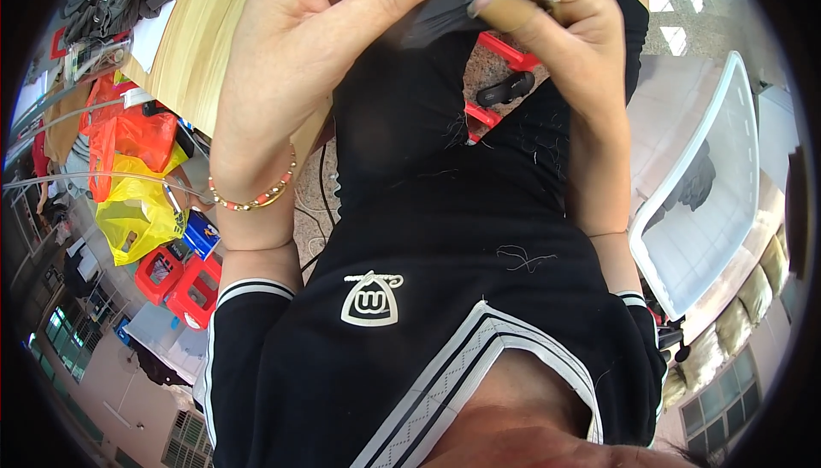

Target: Trimming excess threads and loose ends from fabric components using small snips.

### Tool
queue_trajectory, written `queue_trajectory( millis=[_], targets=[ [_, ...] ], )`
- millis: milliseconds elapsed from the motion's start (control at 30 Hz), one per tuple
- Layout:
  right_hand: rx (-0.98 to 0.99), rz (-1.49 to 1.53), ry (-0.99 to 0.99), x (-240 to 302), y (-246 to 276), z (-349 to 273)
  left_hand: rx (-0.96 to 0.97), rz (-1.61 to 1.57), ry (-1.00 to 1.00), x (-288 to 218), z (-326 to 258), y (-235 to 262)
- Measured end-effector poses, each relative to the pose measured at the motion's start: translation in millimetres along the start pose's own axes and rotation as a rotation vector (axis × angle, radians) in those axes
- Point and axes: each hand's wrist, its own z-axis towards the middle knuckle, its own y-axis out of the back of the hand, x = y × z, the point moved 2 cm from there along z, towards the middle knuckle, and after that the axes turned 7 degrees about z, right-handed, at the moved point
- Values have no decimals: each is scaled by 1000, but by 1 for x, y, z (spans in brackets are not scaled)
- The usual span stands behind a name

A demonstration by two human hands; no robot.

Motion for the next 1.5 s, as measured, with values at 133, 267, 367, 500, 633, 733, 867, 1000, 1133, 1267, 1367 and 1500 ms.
queue_trajectory(
  millis=[133,267,367,500,633,733,867,1000,1133,1267,1367,1500],
  targets=[
    [236,199,796,-16,23,22,-112,545,450,-45,-10,-9],
    [-142,-51,210,26,21,4,-79,575,454,-46,-11,8],
    [-130,-91,281,19,29,11,-84,605,432,-44,-9,15],
    [-275,-119,174,0,41,13,-187,504,336,-32,1,17],
    [-251,-373,342,-1,34,6,-232,382,329,-28,8,19],
    [-227,-376,485,-13,36,1,-249,288,372,-26,8,22],
    [-178,-595,656,-18,31,4,-263,258,339,-22,9,20],
    [-153,-691,646,-16,23,5,-332,375,312,-23,7,17],
    [-162,-726,673,-18,23,7,-317,336,309,-22,7,15],
    [-129,-701,634,-14,21,3,-337,387,280,-21,5,14],
    [-130,-703,621,-12,20,2,-348,390,271,-21,4,13],
    [-139,-720,625,-13,20,1,-350,423,260,-20,3,14]
  ],
)
